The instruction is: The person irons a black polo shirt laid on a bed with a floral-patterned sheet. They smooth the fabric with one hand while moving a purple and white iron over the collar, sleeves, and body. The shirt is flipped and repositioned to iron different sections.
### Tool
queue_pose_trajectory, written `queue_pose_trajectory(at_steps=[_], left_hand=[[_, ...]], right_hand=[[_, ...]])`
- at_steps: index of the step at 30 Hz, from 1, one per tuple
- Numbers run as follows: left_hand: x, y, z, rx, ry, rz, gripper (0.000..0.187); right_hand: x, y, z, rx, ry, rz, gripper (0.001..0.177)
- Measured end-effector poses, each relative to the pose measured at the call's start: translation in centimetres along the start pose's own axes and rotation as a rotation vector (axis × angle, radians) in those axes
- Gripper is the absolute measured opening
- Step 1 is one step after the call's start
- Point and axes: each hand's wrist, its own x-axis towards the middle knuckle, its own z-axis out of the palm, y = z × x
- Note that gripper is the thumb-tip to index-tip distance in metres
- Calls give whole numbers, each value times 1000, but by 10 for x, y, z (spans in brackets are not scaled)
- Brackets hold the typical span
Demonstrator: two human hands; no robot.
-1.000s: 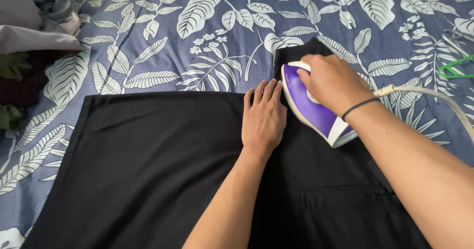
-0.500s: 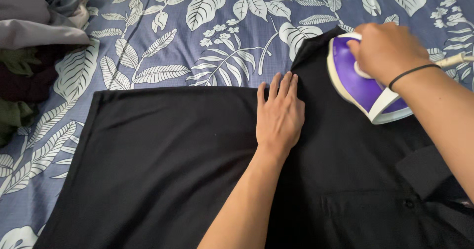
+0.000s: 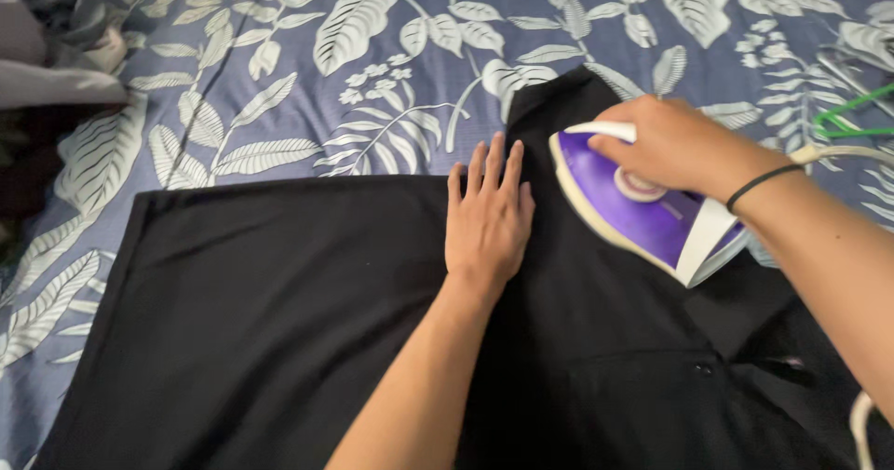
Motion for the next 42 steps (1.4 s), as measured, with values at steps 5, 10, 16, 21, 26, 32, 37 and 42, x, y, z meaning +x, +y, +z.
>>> queue_pose_trajectory(at_steps=[5,10,16,21,26,32,37,42], left_hand=[[16,-9,16,31,-78,139,56],[42,-18,32,2,-157,48,55],[44,-17,32,-10,-142,1,59],[42,-15,29,-12,-117,-8,58],[39,-14,26,-42,16,41,48],[35,-9,11,-48,150,38,30],[35,-8,12,3,158,-42,27],[33,-13,22,40,130,-11,14]], right_hand=[[-34,-26,-9,-65,46,3,32],[-25,-22,1,-191,177,-76,34],[27,18,9,-252,236,-15,33],[57,47,16,-312,299,-1,34],[41,46,4,-195,123,89,34],[-26,14,-11,-133,9,127,34],[-69,-15,-23,-235,-78,298,38],[-65,-10,-15,-346,8,249,38]])
